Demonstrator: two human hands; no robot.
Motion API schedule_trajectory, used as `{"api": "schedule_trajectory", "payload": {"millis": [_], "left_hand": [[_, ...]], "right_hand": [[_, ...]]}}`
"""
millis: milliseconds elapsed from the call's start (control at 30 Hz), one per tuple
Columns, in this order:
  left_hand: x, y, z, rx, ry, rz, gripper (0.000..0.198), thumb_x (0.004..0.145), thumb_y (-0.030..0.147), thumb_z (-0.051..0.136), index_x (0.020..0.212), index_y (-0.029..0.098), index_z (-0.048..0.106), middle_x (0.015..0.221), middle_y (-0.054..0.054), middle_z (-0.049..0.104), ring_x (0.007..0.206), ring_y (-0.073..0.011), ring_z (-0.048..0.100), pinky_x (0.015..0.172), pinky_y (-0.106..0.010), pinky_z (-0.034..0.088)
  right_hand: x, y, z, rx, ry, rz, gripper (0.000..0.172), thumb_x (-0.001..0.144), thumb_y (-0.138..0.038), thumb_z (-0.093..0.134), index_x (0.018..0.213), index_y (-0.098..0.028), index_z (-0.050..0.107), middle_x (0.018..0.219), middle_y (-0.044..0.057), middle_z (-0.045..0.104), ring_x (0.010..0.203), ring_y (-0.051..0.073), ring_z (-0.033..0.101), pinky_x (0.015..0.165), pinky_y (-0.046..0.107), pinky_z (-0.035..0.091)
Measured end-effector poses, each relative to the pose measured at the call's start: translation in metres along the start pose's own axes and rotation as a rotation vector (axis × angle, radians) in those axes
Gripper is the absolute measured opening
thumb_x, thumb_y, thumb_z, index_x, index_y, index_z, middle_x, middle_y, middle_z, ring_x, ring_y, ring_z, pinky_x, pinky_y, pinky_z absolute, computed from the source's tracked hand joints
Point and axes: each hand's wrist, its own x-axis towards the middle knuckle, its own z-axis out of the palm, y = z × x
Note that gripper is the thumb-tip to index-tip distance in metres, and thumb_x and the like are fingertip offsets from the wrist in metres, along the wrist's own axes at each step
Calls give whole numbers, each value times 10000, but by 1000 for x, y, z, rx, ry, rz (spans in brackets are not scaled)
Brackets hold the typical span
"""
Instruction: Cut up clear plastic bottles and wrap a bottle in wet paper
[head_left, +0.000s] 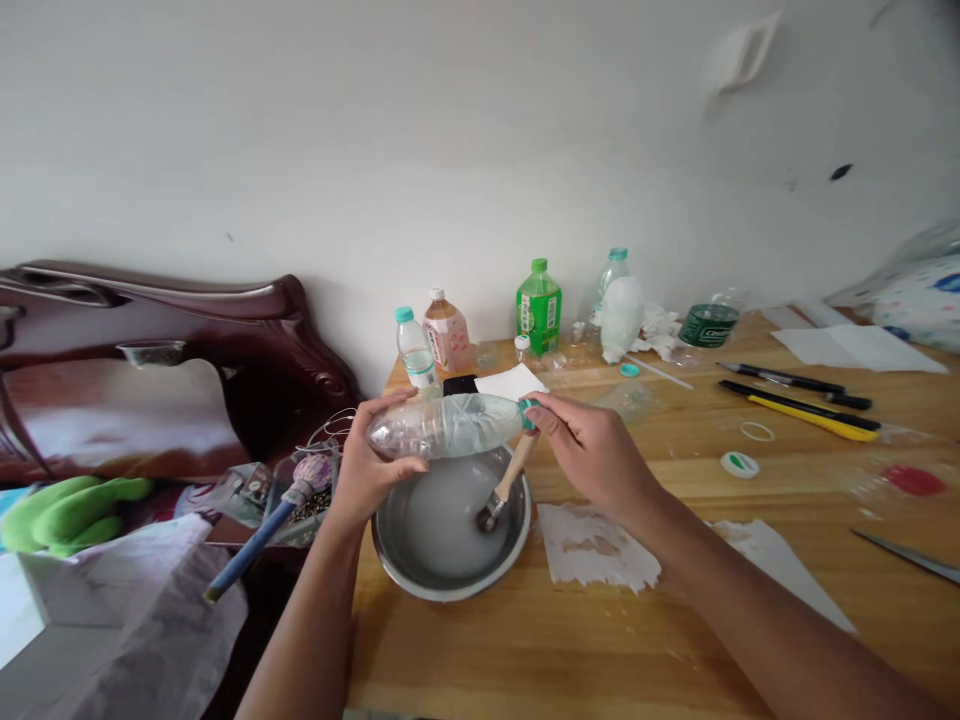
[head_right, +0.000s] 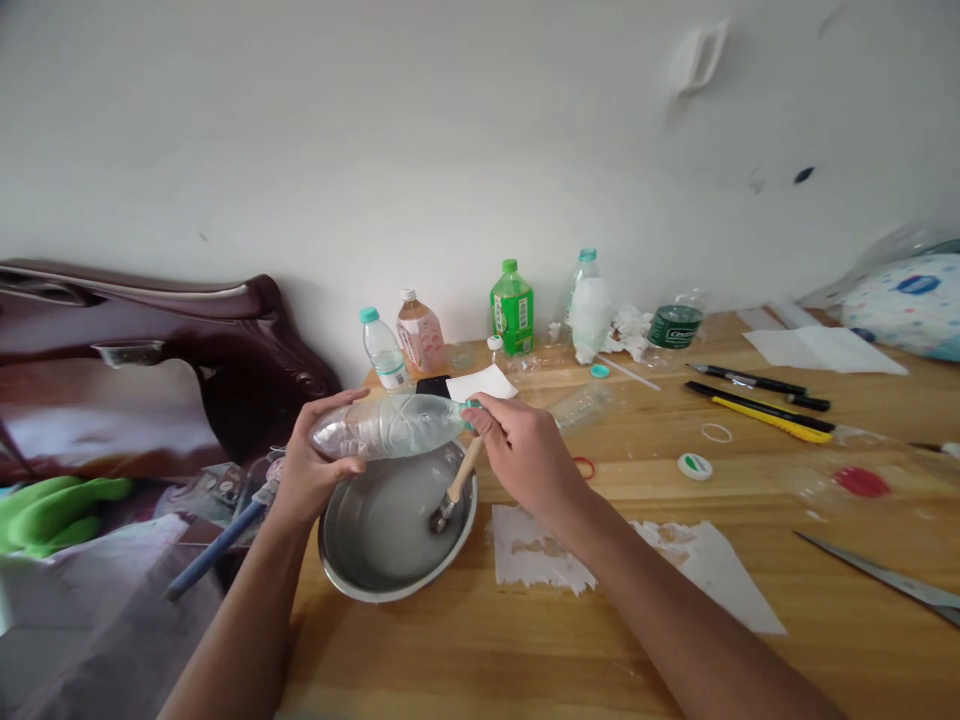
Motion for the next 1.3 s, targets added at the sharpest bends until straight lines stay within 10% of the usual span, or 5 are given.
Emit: {"api": "schedule_trajectory", "payload": {"millis": [267,900,1100,1300], "left_hand": [[1,7,-1,215,-27,266,685,579,509,889,1188,295,659,1216,-98,657,1168,-312,582,1028,-493,443],[-2,5,3,195,-77,92,514,728,392,823,1186,277,618,1168,-53,639,1129,-263,593,1004,-393,445],[3,0,10,0,95,-21,892,578,561,875,1344,309,493,1243,-74,538,1127,-263,567,920,-367,512],[2,-1,14,-15,258,-82,899,487,336,959,1277,306,531,1147,-28,486,959,-164,546,727,-230,526]], "right_hand": [[1,0,-2,60,-60,106,377,983,-442,449,906,-187,716,759,31,729,710,192,666,655,262,471],[-2,-2,6,-5,-21,56,457,1023,-482,373,759,-196,614,688,23,664,625,162,591,617,251,431],[-1,-3,5,47,43,60,393,1024,-451,397,921,-195,677,781,30,699,722,179,639,668,254,450],[-4,-3,8,23,140,-27,357,1027,-400,418,1076,-163,680,880,62,715,819,200,666,747,282,470]]}}
